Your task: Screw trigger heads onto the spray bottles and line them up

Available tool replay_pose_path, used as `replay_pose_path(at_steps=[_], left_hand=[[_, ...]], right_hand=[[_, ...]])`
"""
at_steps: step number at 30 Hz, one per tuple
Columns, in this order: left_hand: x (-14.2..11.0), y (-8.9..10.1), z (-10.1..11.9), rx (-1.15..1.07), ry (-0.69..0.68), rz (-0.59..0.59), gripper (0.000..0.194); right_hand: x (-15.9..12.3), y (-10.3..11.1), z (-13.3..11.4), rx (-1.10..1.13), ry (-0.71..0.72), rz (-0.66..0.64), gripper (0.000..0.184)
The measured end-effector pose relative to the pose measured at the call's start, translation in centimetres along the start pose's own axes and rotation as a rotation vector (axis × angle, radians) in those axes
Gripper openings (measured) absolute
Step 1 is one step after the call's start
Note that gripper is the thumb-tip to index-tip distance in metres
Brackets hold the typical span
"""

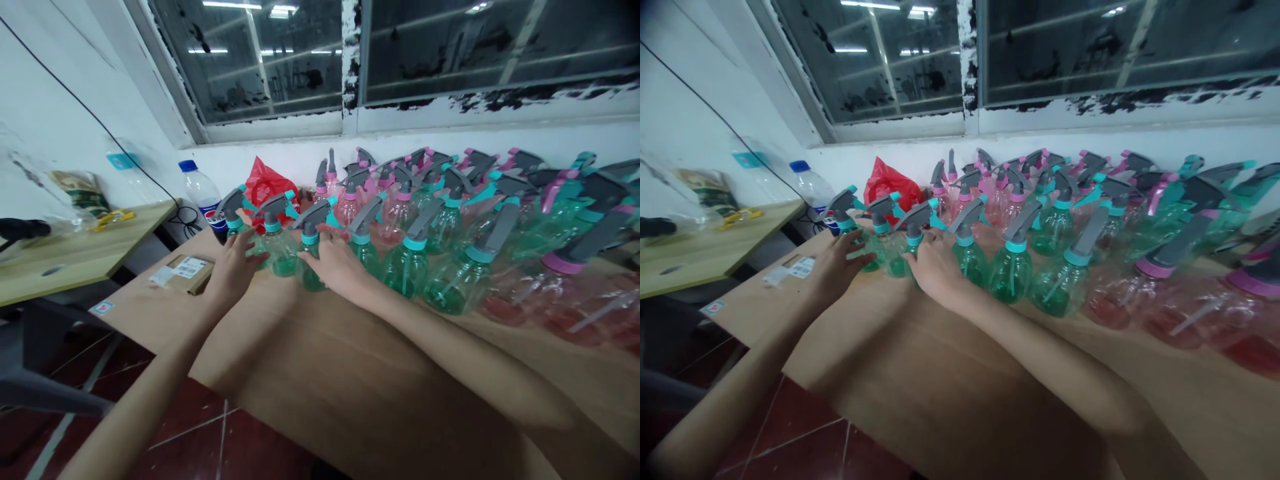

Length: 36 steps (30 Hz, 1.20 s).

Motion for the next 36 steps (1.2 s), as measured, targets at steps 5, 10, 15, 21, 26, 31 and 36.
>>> replay_pose_path(at_steps=[5,10,15,21,26,31,36], left_hand=[[-3.3,1.3,2.1,-0.075,0.017,-0.059,0.052],[-5.6,0.6,6.8,-0.192,0.021,-0.232,0.051],[-6.6,-2.5,13.5,-0.319,-0.109,-0.414,0.059],[-5.5,-4.8,22.3,-0.436,-0.309,-0.387,0.062],[-5.7,-8.6,26.4,-0.647,-0.264,-0.464,0.053],[-5.7,-11.6,29.2,-0.738,-0.317,-0.438,0.033],[-5.6,-13.8,30.8,-0.719,-0.322,-0.431,0.029]], right_hand=[[-3.3,0.8,-0.2,-0.044,0.058,-0.008,0.054],[-7.7,2.6,0.8,-0.101,0.144,0.001,0.054],[-11.6,5.3,3.2,-0.168,0.188,0.036,0.047],[-15.0,8.4,6.5,-0.190,0.200,0.006,0.037],[-16.9,10.7,9.5,-0.168,0.146,-0.033,0.040],[-18.1,12.9,12.2,-0.121,0.114,-0.010,0.044],[-18.8,14.2,14.2,-0.137,0.151,0.046,0.050]])
Point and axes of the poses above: each hand's wrist, its own x-axis towards the middle knuckle, its own y-axis out of the back of the hand, z = x × y, the point moved 8 cm from there along x, towards the middle knuckle, and after that the axes turned 13 degrees about -y, right-handed, at the moved point
